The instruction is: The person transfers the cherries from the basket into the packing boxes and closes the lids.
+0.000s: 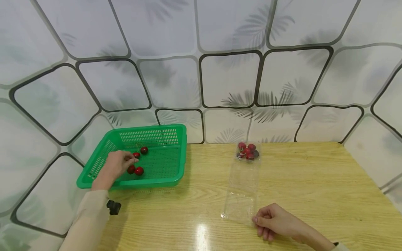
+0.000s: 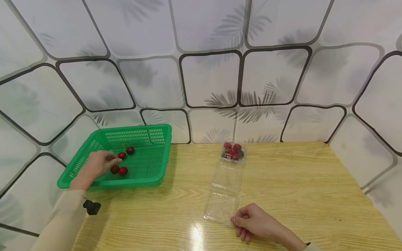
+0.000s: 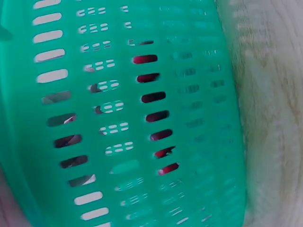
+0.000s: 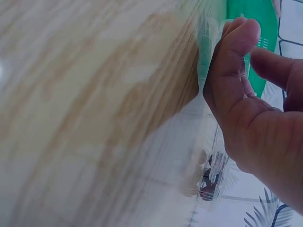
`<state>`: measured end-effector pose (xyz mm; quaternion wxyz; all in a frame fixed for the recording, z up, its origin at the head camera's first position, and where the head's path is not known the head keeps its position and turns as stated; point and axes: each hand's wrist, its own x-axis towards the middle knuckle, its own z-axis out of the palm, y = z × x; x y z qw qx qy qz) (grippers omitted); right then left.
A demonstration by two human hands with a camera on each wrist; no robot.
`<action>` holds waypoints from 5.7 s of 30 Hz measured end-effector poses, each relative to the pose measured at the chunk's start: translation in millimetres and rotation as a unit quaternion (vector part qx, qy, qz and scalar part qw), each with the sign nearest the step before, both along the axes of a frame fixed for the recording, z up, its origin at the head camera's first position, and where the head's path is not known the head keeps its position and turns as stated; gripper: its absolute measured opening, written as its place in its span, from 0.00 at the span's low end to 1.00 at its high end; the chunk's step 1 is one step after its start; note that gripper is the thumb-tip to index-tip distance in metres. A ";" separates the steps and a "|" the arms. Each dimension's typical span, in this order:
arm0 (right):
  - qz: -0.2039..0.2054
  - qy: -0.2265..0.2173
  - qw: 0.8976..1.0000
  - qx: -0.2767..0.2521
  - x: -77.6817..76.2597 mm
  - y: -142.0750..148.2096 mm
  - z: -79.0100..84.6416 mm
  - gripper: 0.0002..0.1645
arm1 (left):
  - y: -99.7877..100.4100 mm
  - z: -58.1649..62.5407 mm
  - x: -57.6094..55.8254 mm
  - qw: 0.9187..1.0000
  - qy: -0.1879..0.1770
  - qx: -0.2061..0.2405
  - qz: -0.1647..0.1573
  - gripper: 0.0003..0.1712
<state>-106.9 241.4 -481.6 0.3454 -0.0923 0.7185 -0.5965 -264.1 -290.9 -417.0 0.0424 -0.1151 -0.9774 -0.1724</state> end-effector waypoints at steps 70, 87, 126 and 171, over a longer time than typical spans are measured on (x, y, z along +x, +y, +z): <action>-0.012 0.010 1.000 0.021 0.6 -12.6 -0.3 0.27 | 159.8 24.1 110.2 0.933 0.113 0.242 -0.240 0.11; -0.008 -0.016 1.000 -0.004 2.1 -12.8 -3.3 0.20 | 208.5 -24.4 118.7 0.925 -0.030 0.289 -0.244 0.06; -0.010 0.026 0.999 0.045 0.4 -21.7 -0.6 0.19 | 262.1 -60.7 104.8 0.942 -0.011 0.041 -0.333 0.05; -0.006 0.042 0.999 0.030 0.2 -19.1 -1.0 0.21 | 182.6 17.0 96.6 0.939 0.197 0.017 -0.282 0.06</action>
